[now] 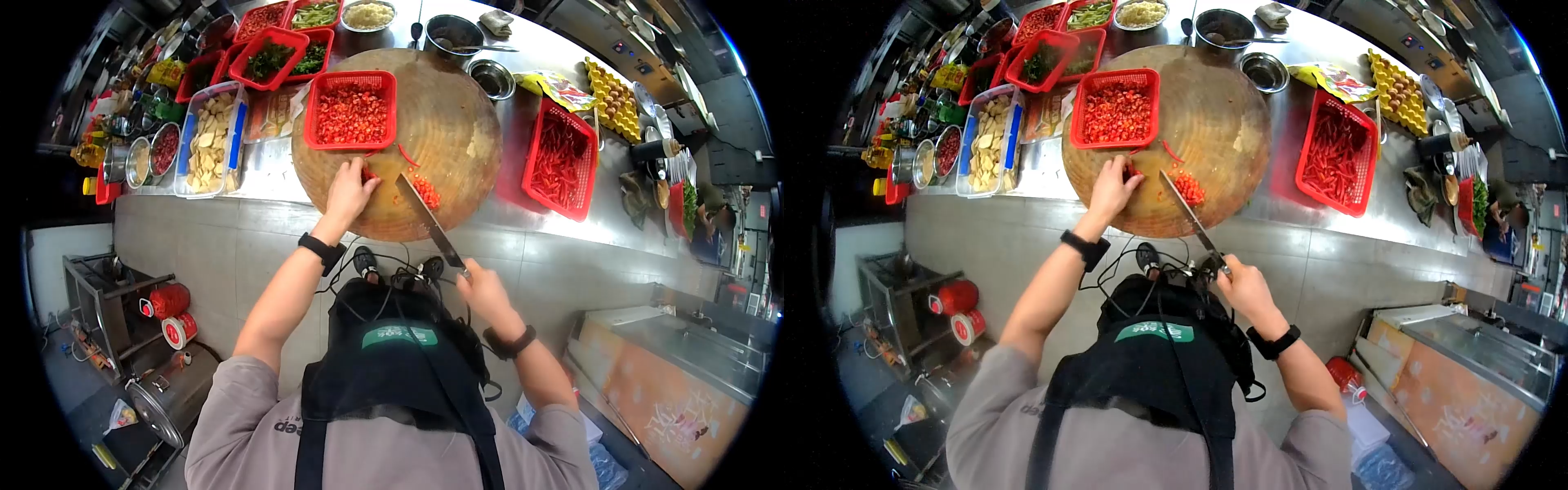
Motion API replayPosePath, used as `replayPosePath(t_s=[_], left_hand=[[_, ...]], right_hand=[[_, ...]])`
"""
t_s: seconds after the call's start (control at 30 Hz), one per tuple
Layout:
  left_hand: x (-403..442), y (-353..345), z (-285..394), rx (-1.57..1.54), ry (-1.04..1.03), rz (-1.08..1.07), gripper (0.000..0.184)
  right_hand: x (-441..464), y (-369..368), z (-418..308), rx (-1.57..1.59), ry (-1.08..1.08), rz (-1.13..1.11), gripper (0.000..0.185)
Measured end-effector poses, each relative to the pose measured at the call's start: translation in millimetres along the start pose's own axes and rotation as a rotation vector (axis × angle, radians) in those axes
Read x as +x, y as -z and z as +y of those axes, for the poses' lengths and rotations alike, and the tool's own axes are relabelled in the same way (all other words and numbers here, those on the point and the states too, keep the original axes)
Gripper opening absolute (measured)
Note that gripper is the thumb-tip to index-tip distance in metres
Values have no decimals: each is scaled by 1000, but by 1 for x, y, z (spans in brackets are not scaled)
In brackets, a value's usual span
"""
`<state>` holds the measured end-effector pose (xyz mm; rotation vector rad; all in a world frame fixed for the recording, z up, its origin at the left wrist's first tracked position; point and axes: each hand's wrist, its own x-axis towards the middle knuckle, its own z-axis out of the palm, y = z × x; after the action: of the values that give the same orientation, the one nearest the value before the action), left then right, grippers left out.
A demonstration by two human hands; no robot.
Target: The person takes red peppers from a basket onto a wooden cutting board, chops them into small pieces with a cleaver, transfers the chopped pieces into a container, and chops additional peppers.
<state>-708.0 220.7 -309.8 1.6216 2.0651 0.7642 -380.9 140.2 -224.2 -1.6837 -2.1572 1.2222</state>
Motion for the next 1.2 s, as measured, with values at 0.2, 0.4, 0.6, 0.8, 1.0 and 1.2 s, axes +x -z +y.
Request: replayPosePath(t_s=[0.2,0.4,0.6,0.8,1.0,1.2], left_hand=[[8,-12,3,109,-126,-88,33],[11,-2,13,-6,-310,-260,30],[21,-20,24,445,-300,53,30],[25,-15,16,385,-338,-59,17],[13,-9,25,378,-323,-174,20],[31,-46,63,422,-424,85,18]], right_hand=[[14,11,5,10,-23,77,16],[15,22,2,163,-123,116,17],[16,32,5,180,-107,191,15],[9,35,13,167,-91,213,16],[8,41,26,190,-132,225,17],[13,46,25,173,-109,195,17]])
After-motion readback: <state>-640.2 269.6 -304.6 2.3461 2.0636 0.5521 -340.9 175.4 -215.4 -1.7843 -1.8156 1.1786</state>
